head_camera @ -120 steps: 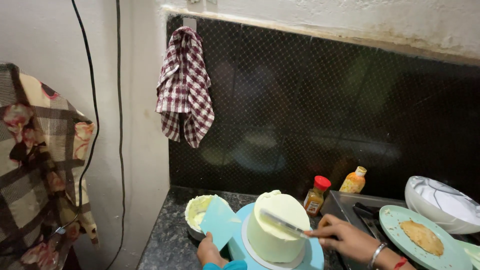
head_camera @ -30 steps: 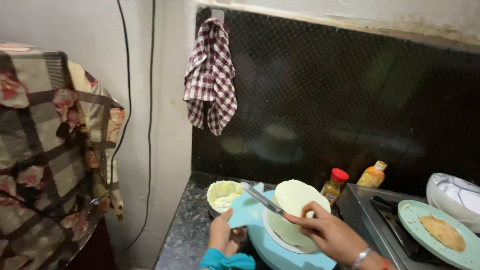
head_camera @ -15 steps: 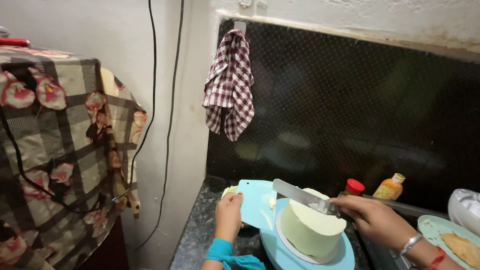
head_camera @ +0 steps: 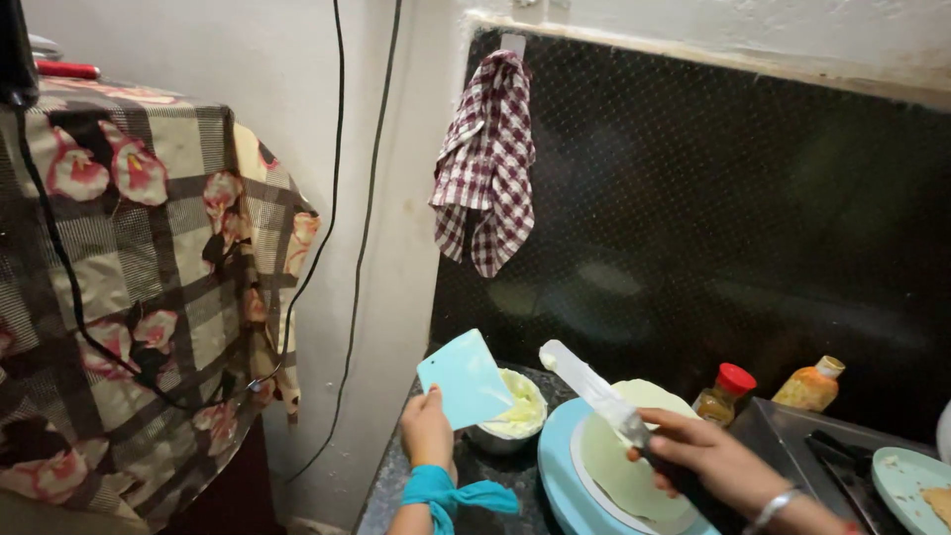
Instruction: The person applies frosting to a cake on a rotating stand using a knife and smooths the sides and top with a plastic scraper.
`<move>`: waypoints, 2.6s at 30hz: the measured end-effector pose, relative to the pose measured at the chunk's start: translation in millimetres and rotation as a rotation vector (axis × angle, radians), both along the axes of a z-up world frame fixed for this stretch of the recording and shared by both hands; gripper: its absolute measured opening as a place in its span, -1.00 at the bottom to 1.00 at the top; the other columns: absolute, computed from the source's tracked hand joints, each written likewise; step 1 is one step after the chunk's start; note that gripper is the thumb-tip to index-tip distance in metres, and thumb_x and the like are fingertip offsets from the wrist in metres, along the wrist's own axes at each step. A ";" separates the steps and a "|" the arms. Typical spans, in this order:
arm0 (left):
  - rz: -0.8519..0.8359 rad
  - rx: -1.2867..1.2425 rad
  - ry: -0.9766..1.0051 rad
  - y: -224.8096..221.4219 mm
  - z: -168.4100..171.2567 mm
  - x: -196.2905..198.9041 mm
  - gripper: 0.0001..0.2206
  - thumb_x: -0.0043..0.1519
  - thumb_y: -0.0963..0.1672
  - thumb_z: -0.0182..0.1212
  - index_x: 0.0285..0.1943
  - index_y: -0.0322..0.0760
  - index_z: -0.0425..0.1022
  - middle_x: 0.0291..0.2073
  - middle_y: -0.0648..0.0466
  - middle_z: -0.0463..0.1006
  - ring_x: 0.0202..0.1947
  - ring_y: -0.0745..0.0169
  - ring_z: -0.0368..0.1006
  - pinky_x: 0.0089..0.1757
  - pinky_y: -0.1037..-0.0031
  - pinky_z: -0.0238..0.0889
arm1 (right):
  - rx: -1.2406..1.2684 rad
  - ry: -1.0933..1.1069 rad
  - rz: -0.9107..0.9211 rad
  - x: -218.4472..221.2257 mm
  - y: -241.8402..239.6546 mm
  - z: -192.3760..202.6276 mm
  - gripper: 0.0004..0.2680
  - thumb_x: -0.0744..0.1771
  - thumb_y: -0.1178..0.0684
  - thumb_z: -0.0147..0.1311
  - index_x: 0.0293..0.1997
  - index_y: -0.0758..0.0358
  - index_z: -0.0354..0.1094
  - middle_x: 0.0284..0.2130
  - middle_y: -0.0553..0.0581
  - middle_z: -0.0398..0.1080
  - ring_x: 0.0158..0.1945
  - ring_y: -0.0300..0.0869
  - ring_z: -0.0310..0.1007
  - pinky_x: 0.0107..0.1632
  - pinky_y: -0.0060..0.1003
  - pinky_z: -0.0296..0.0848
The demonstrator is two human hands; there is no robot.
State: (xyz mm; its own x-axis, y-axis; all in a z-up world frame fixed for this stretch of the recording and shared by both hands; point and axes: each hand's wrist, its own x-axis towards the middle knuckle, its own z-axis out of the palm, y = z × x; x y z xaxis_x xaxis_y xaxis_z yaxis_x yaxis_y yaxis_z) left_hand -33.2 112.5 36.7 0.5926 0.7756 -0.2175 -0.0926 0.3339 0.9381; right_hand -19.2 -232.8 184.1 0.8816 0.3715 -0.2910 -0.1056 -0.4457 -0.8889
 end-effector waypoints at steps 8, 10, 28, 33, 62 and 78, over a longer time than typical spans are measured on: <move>-0.092 -0.245 -0.042 5.2 -43.7 -7.9 -0.78 0.23 -0.09 0.30 -0.26 -0.42 0.63 -0.44 -0.01 0.63 -0.50 0.22 0.52 -0.48 0.37 0.37 | -0.918 -0.530 0.334 -17.0 101.8 -74.2 -0.54 0.35 0.19 0.00 0.39 -0.36 0.22 -0.09 0.10 0.35 0.00 -0.14 0.42 0.18 -0.28 0.41; -0.114 -0.243 -0.054 5.9 -41.7 -12.1 -0.80 0.24 -0.10 0.29 -0.20 -0.38 0.62 -0.41 0.01 0.64 -0.49 0.22 0.51 -0.48 0.38 0.33 | -1.047 -0.522 0.365 -17.4 114.0 -86.5 -0.51 0.36 0.25 -0.07 0.40 -0.37 0.21 -0.05 0.16 0.31 0.08 -0.08 0.39 0.23 -0.24 0.38; -0.197 -0.109 -0.522 20.0 -15.0 -30.0 -0.89 0.12 -0.34 0.18 -0.25 -0.48 0.59 0.05 -0.12 0.68 0.07 0.11 0.58 0.10 0.35 0.38 | -1.163 -0.442 0.244 -28.5 96.5 90.9 -0.62 0.35 0.04 0.05 0.32 -0.39 0.27 0.05 0.01 0.44 0.17 -0.17 0.49 0.25 -0.30 0.47; -0.155 -0.319 -0.484 18.4 -28.3 -14.3 -0.87 0.23 -0.23 0.31 -0.08 -0.40 0.54 -0.14 -0.08 0.65 -0.10 0.16 0.49 -0.04 0.38 0.29 | -1.135 -0.576 0.206 -13.4 109.2 95.7 -0.67 0.34 0.02 0.03 0.27 -0.25 0.35 0.04 0.00 0.56 0.09 -0.15 0.58 0.16 -0.22 0.53; -0.499 -0.822 -0.280 15.3 -67.4 65.5 -0.39 0.28 0.10 0.04 0.51 -0.12 0.20 0.51 0.07 0.20 0.53 -0.08 -0.14 0.28 -0.45 -0.63 | -1.215 -0.440 0.661 203.0 206.2 -39.1 -0.77 0.32 -0.05 0.09 0.08 -0.20 0.53 -0.02 -0.08 0.57 0.09 -0.22 0.47 0.31 -0.02 0.03; -0.251 -0.898 -0.150 -6.3 -132.1 83.8 -0.59 0.35 0.07 0.07 0.34 0.01 0.37 0.26 0.14 0.39 0.31 0.12 0.21 0.35 0.00 -0.20 | -0.834 -0.320 0.537 203.1 79.1 113.7 -0.73 0.35 0.12 -0.03 0.16 0.12 0.49 -0.12 0.00 0.63 -0.08 -0.26 0.62 -0.09 -0.26 0.57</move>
State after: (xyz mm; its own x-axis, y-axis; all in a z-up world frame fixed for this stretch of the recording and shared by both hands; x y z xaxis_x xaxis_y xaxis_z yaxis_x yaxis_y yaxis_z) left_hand 50.6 106.3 -95.4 0.7899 0.2006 -0.5795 -0.0188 0.9525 0.3041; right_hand 183.9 -153.7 297.8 0.7410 0.5262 -0.4171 0.4746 -0.8499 -0.2289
